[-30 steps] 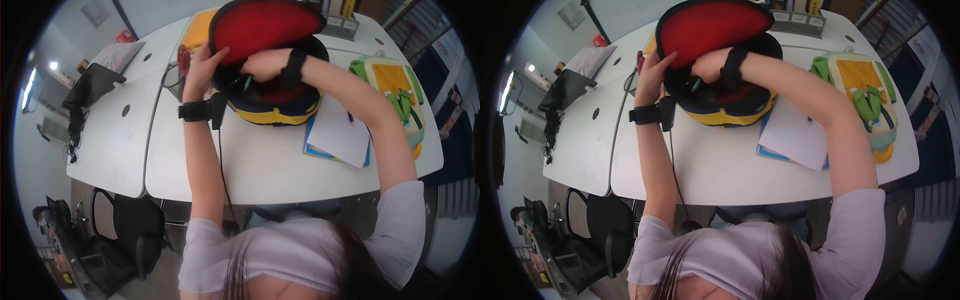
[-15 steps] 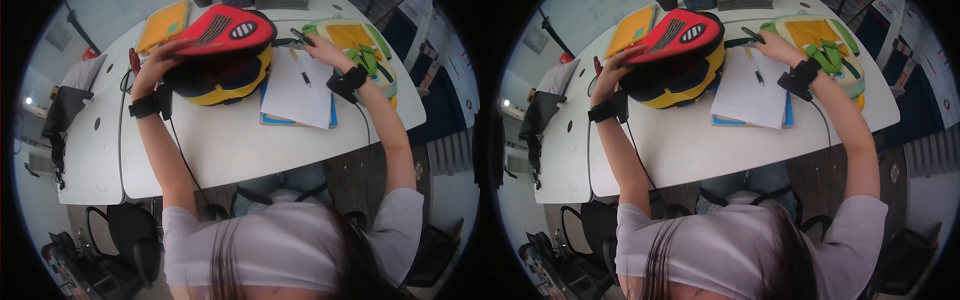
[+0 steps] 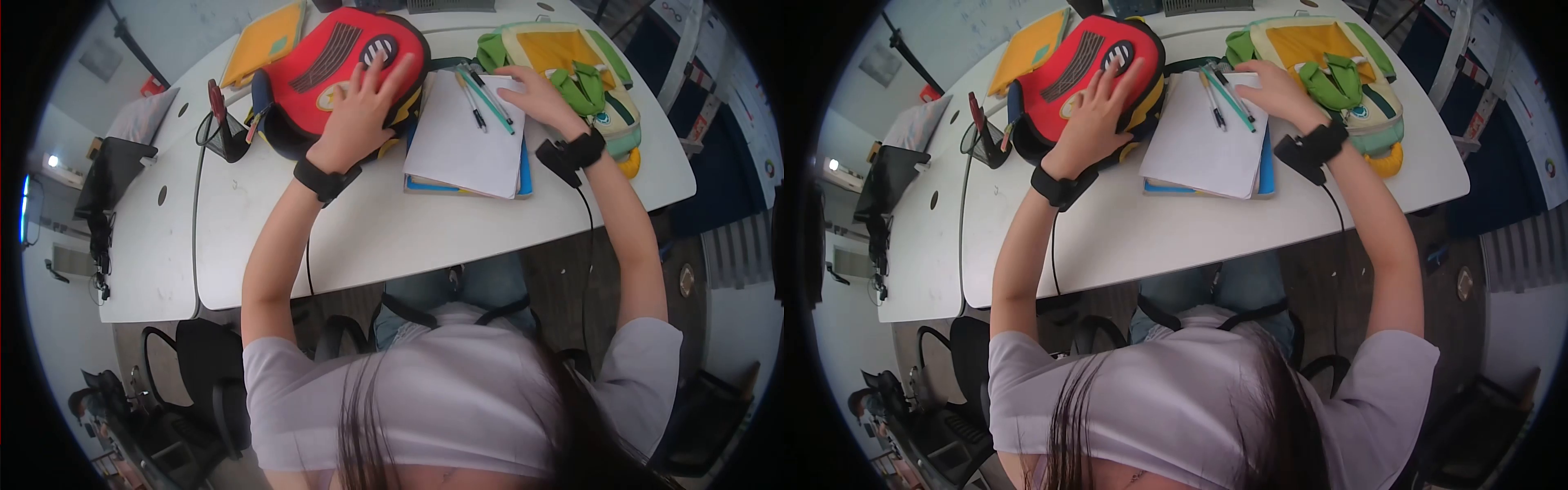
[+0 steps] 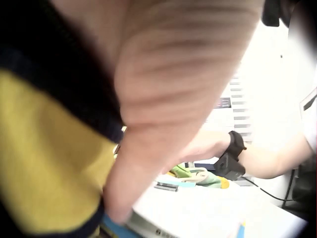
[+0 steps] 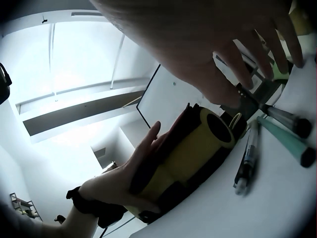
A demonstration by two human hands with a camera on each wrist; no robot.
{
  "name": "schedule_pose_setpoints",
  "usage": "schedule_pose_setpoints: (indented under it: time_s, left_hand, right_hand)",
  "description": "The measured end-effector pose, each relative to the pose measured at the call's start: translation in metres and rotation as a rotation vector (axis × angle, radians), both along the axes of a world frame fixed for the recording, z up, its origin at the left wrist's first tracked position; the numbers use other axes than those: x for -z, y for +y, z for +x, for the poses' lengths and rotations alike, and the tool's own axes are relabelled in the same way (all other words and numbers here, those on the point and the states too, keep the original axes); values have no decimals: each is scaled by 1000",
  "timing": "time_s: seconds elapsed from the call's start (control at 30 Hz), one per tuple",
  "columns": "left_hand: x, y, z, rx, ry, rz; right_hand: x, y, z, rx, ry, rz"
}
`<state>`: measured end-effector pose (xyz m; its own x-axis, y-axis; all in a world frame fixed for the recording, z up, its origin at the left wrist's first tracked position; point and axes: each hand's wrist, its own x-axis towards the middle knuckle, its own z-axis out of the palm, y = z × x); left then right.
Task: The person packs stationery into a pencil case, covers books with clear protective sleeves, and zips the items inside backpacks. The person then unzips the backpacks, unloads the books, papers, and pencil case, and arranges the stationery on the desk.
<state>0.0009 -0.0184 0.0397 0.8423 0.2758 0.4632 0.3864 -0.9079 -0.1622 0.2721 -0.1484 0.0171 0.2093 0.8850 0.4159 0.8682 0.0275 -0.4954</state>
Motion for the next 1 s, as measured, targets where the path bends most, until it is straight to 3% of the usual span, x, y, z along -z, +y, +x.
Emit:
schedule_pose_setpoints:
  time_s: [0.03,0.1,0.17,0.23,0.27,0.33,0.47,0.57,0.6,0.73,0.9,0.93,1.0]
  left_hand:
    - [3,6,-2,2,4,4]
    - [10,18,-7,-135,-23,-161]
    - [9,24,-9,-146,-50,-202]
    - [4,26,-12,-162,-46,-411]
    - [1,26,-14,-158,-46,-407]
    - [-1,26,-18,-210,-85,-430]
    - [1,37,-33,-208,-272,-443]
    - [1,41,-39,-295,-410,-428]
    - [-1,39,-42,-248,-486,-379]
    - [-2,32,-46,-278,-525,-317]
    - [15,35,-49,-211,-334,-235]
    - [14,36,-49,-254,-228,-245]
    - [18,44,-50,-279,-233,-231]
  right_hand:
    - [-1,-8,3,2,4,4]
    - [-5,-26,9,141,389,-108]
    - [3,-33,22,218,304,-85]
    - [3,-44,26,344,512,-256]
    - [-5,-48,22,346,513,-252]
    - [-20,-55,11,245,677,-551]
    - [-8,-62,-12,155,955,-431]
    - [-9,-51,-23,104,996,-450]
    - [-6,-47,-24,106,999,-446]
    - [18,-27,-18,66,1000,-446]
    - [20,9,-28,53,1042,-397]
    - [19,16,-33,47,1009,-368]
    - [27,36,-31,89,865,-377]
